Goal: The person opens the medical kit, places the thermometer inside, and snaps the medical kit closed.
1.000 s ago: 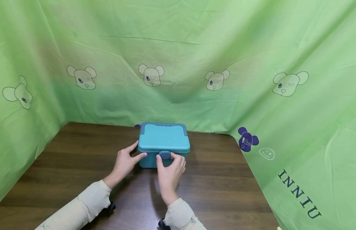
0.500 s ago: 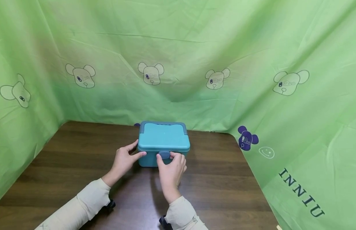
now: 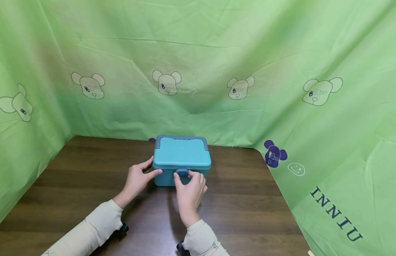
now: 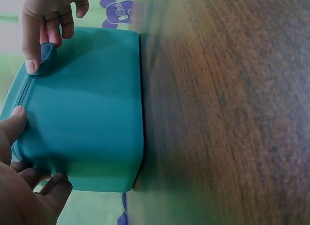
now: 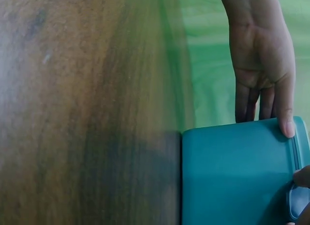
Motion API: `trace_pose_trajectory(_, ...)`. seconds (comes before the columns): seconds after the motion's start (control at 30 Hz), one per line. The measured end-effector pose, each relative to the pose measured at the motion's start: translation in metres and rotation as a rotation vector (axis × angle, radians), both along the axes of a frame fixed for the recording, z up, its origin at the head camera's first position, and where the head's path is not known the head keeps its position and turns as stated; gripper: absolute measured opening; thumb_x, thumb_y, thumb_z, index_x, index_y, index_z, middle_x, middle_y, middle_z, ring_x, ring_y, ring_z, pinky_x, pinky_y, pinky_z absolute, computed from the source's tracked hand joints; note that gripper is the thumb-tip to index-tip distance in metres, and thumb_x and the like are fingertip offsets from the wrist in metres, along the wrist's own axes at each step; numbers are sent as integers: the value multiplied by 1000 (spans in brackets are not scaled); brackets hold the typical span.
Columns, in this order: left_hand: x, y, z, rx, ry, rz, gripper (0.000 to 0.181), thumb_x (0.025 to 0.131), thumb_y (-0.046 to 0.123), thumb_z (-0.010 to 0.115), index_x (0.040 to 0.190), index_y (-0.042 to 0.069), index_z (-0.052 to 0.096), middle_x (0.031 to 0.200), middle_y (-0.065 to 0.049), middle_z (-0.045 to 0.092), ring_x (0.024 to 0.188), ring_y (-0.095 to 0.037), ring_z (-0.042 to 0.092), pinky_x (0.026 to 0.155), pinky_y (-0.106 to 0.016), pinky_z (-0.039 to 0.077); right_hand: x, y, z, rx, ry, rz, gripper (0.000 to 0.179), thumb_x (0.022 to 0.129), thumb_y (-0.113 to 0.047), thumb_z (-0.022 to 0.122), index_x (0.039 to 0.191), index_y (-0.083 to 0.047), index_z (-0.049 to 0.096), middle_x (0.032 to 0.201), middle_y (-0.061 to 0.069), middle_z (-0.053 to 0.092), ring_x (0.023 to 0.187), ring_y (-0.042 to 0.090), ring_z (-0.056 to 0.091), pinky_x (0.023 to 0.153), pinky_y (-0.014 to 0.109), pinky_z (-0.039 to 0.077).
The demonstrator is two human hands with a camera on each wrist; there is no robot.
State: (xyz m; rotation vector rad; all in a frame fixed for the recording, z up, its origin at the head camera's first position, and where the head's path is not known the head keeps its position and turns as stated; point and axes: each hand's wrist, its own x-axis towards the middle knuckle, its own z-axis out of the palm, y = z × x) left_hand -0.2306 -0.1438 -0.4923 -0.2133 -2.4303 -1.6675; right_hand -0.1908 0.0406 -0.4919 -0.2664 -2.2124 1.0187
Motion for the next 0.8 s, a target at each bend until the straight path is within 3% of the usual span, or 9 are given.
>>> trace_pose_trajectory(0.47, 3, -2, 1, -19, 25, 20, 77, 83, 50, 83, 146, 15, 56, 145, -8, 57, 133, -27, 57, 100, -50, 54, -6, -10, -8, -48, 32, -37, 47, 80, -38, 89, 104, -9, 62, 98, 7, 61, 96, 26, 57, 89, 44, 37)
trace_pose_trajectory(0.8, 5, 3, 0, 5, 11, 8, 76, 86, 43, 82, 149, 11, 52, 148, -12, 55, 133, -31, 57, 99, -49, 54, 5, -4, -6, -145, -11, 68, 48, 85, -31, 86, 118, -7, 61, 107, 7, 62, 106, 25, 57, 95, 46, 36)
